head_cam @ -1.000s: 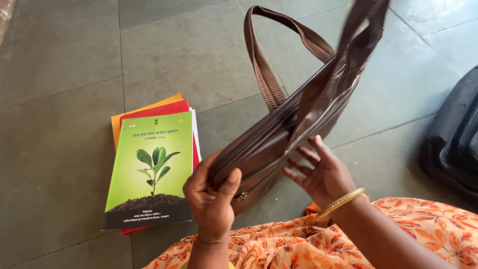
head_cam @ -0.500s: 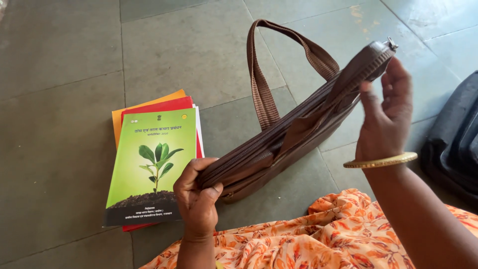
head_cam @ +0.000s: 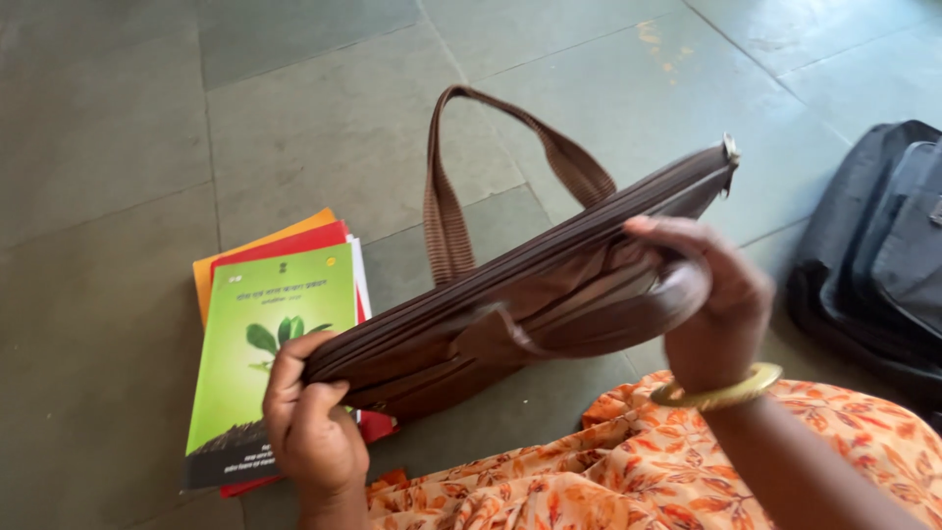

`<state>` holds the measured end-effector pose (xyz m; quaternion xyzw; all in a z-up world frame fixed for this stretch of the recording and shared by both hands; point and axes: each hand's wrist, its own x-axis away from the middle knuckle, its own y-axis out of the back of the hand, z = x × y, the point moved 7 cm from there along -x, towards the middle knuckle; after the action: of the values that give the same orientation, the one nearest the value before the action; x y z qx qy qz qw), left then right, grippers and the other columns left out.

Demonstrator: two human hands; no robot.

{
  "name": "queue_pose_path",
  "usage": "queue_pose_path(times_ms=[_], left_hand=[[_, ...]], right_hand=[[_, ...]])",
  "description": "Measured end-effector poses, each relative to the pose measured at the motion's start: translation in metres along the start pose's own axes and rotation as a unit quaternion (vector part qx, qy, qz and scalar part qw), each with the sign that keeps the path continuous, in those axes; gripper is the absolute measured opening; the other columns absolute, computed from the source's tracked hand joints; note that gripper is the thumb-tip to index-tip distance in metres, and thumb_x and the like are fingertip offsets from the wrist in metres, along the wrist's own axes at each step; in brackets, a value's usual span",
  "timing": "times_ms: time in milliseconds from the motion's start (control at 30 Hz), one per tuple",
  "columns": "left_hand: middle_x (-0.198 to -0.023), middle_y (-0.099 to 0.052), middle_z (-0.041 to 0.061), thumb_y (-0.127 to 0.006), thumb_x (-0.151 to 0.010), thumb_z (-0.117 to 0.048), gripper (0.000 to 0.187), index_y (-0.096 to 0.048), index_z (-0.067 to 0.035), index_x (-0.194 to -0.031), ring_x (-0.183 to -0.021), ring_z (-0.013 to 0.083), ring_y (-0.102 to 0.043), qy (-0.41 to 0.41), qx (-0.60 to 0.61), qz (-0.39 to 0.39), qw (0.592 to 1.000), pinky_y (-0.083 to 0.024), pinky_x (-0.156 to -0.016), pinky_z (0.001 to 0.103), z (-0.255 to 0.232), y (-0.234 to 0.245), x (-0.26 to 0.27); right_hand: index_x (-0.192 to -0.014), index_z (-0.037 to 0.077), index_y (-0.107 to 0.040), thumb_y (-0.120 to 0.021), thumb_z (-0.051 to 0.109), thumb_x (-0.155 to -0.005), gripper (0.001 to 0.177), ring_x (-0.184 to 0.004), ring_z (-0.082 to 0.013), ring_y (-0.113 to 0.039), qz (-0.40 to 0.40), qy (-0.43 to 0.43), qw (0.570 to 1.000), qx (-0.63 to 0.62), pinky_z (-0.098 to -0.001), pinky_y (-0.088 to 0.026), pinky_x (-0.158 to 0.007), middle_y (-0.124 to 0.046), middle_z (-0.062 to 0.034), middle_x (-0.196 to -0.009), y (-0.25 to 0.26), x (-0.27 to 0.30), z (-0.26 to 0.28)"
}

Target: The person sits on the floor and packs several books and notebooks into a brown shoulder bag. They open the bag, place a green-covered book, a red notebook, and other colorful notebooks inside, then close the bag.

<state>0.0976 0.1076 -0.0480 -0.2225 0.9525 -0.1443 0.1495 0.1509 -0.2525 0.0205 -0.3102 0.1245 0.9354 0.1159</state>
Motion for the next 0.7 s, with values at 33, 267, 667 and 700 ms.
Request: queue_pose_path(times_ms=[33,267,667,700], left_hand=[[-0.101,-0.066,0.014,-0.042,-0.077,0.003,0.042,-0.064,0.008,-0.113,-0.094,0.0197,-0.06,-0.001,-0.007,-0.006,1.0,-0.049,-0.092,0.033,0.0,-0.001,0.0],[-0.107,-0.066,0.016,-0.041,-0.078,0.004,0.042,-0.061,0.007,-0.115,-0.103,0.0216,-0.061,-0.003,-0.018,-0.005,1.0,-0.047,-0.1,0.035,-0.004,-0.01,-0.004],[-0.118,-0.066,0.017,-0.039,-0.08,0.006,0.044,-0.061,0.005,-0.118,-0.111,0.022,-0.061,0.033,-0.083,-0.012,0.996,-0.047,-0.101,0.037,-0.012,-0.013,0.007],[-0.119,-0.066,0.018,-0.038,-0.079,0.006,0.045,-0.061,0.005,-0.117,-0.112,0.0221,-0.061,0.041,-0.093,-0.013,0.995,-0.048,-0.102,0.038,-0.016,-0.016,0.009]], right_hand=[[-0.117,-0.001,-0.07,-0.055,0.002,-0.103,0.021,-0.12,-0.0221,-0.067,0.02,0.038,0.999,0.013,-0.0348,-0.053,-0.109,-0.073,-0.0127,-0.12,0.0,0.003,0.008],[-0.111,-0.004,-0.071,-0.044,0.0,-0.089,0.035,-0.136,-0.0375,-0.055,0.134,0.118,0.984,0.022,-0.0524,-0.035,-0.118,-0.066,-0.0221,-0.129,0.02,0.02,0.021],[-0.137,-0.001,-0.054,-0.061,0.001,-0.104,0.034,-0.132,-0.0157,-0.055,-0.032,-0.084,0.993,-0.072,-0.0323,-0.047,-0.114,-0.059,-0.0111,-0.136,0.061,-0.046,-0.116],[-0.139,0.001,-0.052,-0.061,0.002,-0.108,0.033,-0.134,-0.0148,-0.057,-0.011,-0.089,0.987,-0.132,-0.0306,-0.049,-0.117,-0.061,-0.0087,-0.136,0.058,-0.049,-0.126]])
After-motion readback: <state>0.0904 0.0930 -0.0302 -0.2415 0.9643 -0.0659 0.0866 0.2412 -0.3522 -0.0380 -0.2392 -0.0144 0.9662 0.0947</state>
